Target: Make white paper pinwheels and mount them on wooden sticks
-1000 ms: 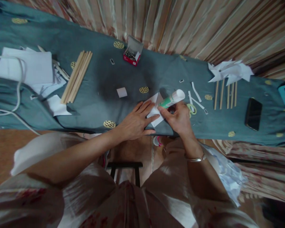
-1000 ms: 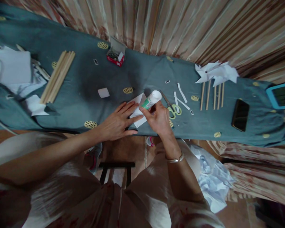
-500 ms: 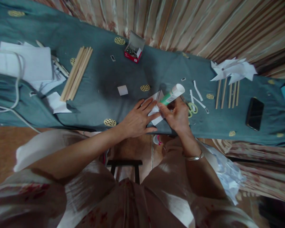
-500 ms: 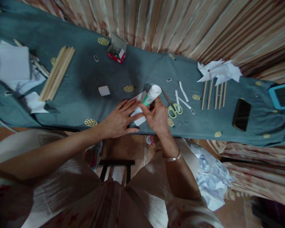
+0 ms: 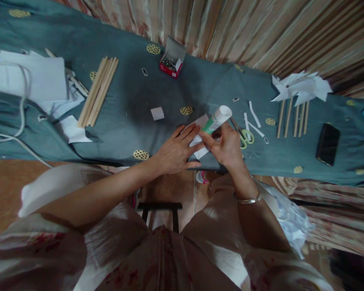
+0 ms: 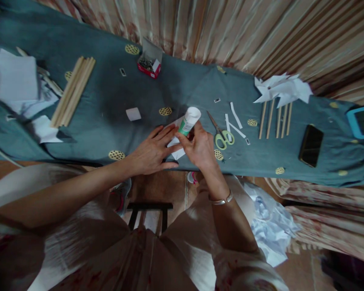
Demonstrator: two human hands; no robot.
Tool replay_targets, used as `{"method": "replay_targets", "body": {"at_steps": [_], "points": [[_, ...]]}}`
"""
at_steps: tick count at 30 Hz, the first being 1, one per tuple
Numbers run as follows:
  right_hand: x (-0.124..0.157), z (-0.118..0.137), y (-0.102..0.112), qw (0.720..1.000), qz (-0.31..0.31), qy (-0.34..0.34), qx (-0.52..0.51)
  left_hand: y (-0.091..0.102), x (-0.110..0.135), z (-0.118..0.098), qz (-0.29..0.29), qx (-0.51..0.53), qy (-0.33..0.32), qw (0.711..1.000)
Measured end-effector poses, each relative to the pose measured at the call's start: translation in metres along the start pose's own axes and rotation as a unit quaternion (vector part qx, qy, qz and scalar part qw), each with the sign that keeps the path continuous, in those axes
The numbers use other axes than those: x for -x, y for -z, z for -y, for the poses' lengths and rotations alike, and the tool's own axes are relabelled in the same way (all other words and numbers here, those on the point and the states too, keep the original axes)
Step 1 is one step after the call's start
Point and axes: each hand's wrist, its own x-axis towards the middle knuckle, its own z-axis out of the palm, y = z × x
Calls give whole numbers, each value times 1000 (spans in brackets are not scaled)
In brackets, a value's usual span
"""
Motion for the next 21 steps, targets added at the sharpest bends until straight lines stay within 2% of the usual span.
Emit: {"method": "replay_targets", "body": {"at_steps": [13,21], "points": [[7,2,5,999,34,-2,-1,0,1,2,-3,-10,-13,1000],[11,-11,0,999,-14,38,11,0,1,2,2,-41,-25,999]]}}
